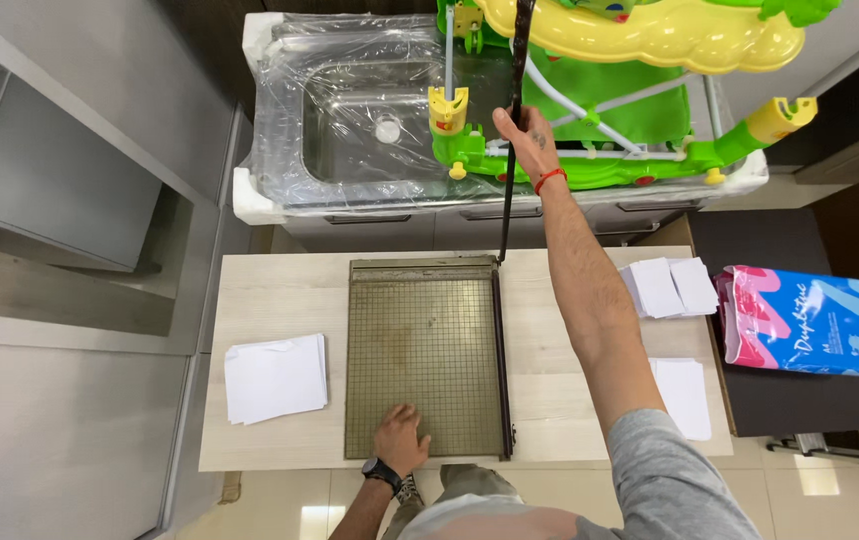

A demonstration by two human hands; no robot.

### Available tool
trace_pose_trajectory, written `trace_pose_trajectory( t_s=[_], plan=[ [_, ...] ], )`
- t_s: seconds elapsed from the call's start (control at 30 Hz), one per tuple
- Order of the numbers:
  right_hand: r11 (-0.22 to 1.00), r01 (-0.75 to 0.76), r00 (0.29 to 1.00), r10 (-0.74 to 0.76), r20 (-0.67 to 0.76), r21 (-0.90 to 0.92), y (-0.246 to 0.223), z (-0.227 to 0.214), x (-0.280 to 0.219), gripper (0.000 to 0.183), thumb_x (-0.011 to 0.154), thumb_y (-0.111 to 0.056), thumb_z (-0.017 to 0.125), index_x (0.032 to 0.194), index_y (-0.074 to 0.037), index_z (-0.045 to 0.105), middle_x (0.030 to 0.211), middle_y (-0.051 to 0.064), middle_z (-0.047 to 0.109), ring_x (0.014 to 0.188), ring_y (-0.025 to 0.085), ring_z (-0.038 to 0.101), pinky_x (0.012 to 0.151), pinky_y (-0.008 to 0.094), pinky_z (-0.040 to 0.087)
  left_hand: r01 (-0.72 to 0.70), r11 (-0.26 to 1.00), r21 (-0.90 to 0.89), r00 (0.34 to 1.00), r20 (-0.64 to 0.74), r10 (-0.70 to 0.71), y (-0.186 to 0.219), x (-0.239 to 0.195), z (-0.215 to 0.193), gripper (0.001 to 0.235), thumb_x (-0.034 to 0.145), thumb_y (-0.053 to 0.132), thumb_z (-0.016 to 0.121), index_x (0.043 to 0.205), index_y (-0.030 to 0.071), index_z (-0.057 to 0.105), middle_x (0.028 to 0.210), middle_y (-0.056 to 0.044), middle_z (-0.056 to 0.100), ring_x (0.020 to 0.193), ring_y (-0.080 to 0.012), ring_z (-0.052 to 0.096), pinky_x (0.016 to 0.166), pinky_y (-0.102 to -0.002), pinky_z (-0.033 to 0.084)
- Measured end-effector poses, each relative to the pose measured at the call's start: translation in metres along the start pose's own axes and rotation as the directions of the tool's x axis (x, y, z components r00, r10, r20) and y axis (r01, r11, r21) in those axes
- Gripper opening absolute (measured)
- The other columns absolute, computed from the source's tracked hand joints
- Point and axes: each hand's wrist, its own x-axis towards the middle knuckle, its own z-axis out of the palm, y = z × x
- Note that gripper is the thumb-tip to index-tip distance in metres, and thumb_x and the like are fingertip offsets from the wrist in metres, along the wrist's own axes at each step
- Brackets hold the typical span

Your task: The person picks up stacks of white paper from a table and a paper cutter, aligns them by tapping them on the surface, and organizes them into separate piles on the table.

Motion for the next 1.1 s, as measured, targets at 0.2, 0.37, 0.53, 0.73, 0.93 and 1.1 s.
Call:
trace_pose_trajectory(
  t_s=[0.2, 0.37, 0.53, 0.73, 0.93, 1.1],
  plan=[
    [0.999, -0.010, 1.000, 0.011, 0.008, -0.045, 0.002, 0.001, 0.007, 0.099, 0.102, -0.095, 0.077, 0.156, -0.012, 0.074, 0.143, 0.003, 0.079, 0.130, 0.022, 0.074, 0.115, 0.044, 0.063, 0.039, 0.998, -0.052, 0.999, -0.018, -0.040, 0.000, -0.001, 0.000, 0.066, 0.111, 0.053, 0.090, 0.159, 0.007, 0.085, 0.184, -0.012, 0.071, 0.179, -0.0353, 0.054, 0.142, -0.052, 0.054],
    [1.000, -0.011, 1.000, 0.011, 0.003, -0.019, 0.004, 0.004, 0.009, 0.110, 0.101, -0.096, 0.077, 0.167, -0.008, 0.070, 0.161, 0.009, 0.081, 0.147, 0.026, 0.077, 0.127, 0.049, 0.064, 0.067, 0.994, -0.083, 0.998, 0.000, -0.067, 0.001, -0.002, -0.002, 0.066, 0.111, 0.051, 0.089, 0.161, 0.007, 0.084, 0.184, -0.011, 0.072, 0.181, -0.0360, 0.054, 0.143, -0.055, 0.053],
    [1.000, 0.019, 1.000, -0.018, -0.019, 0.015, 0.023, 0.008, 0.018, 0.112, 0.103, -0.092, 0.080, 0.170, -0.003, 0.068, 0.169, 0.014, 0.080, 0.154, 0.030, 0.078, 0.132, 0.050, 0.065, 0.069, 0.993, -0.093, 0.998, 0.015, -0.068, 0.003, -0.009, -0.004, 0.069, 0.112, 0.050, 0.089, 0.165, 0.008, 0.080, 0.188, -0.010, 0.068, 0.182, -0.0367, 0.052, 0.143, -0.058, 0.053],
    [0.998, -0.059, 0.994, 0.062, -0.090, 0.033, 0.037, 0.008, 0.018, 0.112, 0.102, -0.089, 0.085, 0.176, -0.007, 0.065, 0.171, 0.013, 0.078, 0.158, 0.029, 0.076, 0.134, 0.050, 0.064, 0.097, 0.982, -0.164, 0.995, -0.002, -0.098, 0.009, -0.020, -0.006, 0.054, 0.108, 0.049, 0.094, 0.144, 0.008, 0.089, 0.199, -0.007, 0.057, 0.177, -0.0387, 0.056, 0.130, -0.060, 0.065],
    [0.988, -0.156, 0.983, 0.153, -0.103, -0.015, 0.046, 0.006, 0.005, 0.111, 0.101, -0.088, 0.085, 0.177, -0.009, 0.067, 0.169, 0.012, 0.079, 0.157, 0.027, 0.076, 0.133, 0.045, 0.064, 0.140, 0.973, -0.185, 0.990, 0.030, -0.136, 0.013, -0.020, -0.006, 0.063, 0.111, 0.052, 0.092, 0.157, 0.009, 0.088, 0.202, -0.004, 0.052, 0.181, -0.0345, 0.052, 0.139, -0.056, 0.059],
    [0.994, -0.111, 0.981, 0.111, -0.161, 0.014, 0.043, -0.002, -0.049, 0.108, 0.104, -0.078, 0.091, 0.181, -0.007, 0.062, 0.181, 0.024, 0.073, 0.165, 0.038, 0.074, 0.137, 0.055, 0.066, 0.138, 0.980, -0.142, 0.990, 0.005, -0.139, 0.012, -0.019, -0.002, 0.063, 0.110, 0.053, 0.093, 0.156, 0.010, 0.088, 0.201, -0.006, 0.054, 0.180, -0.0357, 0.054, 0.142, -0.055, 0.056]
  ],
)
